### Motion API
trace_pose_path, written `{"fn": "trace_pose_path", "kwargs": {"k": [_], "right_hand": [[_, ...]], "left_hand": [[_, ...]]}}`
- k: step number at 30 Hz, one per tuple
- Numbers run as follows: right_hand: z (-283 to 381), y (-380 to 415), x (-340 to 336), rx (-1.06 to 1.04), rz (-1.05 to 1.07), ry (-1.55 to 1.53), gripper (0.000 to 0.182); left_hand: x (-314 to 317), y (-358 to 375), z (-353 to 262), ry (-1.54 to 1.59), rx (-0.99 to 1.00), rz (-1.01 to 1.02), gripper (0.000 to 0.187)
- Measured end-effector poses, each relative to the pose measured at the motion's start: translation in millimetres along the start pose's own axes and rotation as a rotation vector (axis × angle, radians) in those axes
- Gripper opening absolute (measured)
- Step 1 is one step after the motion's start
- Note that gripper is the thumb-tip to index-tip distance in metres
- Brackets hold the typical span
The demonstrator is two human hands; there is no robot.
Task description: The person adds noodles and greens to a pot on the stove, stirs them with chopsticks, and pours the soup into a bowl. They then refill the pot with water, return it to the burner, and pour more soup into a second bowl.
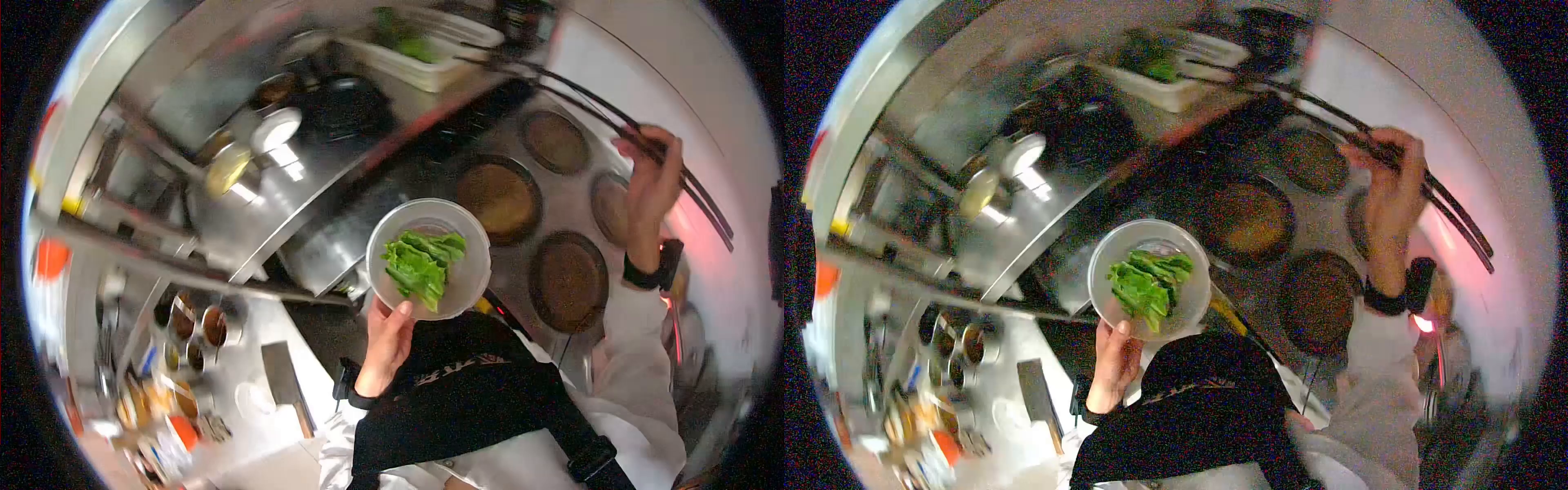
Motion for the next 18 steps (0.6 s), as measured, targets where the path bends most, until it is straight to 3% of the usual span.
{"fn": "trace_pose_path", "kwargs": {"k": [2,3,5,10,12,16,18], "right_hand": [[40.8,50.9,-43.9,0.023,-0.063,-0.039,0.040],[65.0,79.2,-65.5,0.059,-0.110,-0.048,0.040],[126.0,144.0,-122.2,0.104,-0.343,0.254,0.037],[284.2,306.7,-208.7,-0.003,-0.712,0.513,0.033],[334.6,371.7,-228.0,-0.054,-0.903,0.613,0.033],[369.7,462.9,-255.9,-0.022,-1.115,0.632,0.031],[372.9,497.3,-282.8,0.026,-1.136,0.598,0.032]], "left_hand": [[7.5,-6.9,33.5,-0.003,-0.114,0.015,0.066],[25.5,-15.7,46.2,-0.017,-0.115,0.176,0.065],[45.3,-22.8,85.2,-0.007,-0.192,0.258,0.065],[126.5,-18.2,192.6,-0.044,-0.440,0.481,0.063],[162.0,-12.0,219.4,-0.172,-0.431,0.561,0.059],[233.5,-11.5,280.5,-0.415,-0.348,0.717,0.061],[271.9,-3.8,302.4,-0.652,-0.140,0.777,0.064]]}}
Point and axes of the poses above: each hand's wrist, its own y-axis away from the middle knuckle, its own x-axis out of the palm, z = x × y, the point moved 10 cm from there along -y, towards the middle knuckle, and after that the axes turned 12 degrees about z, right-handed, at the moved point
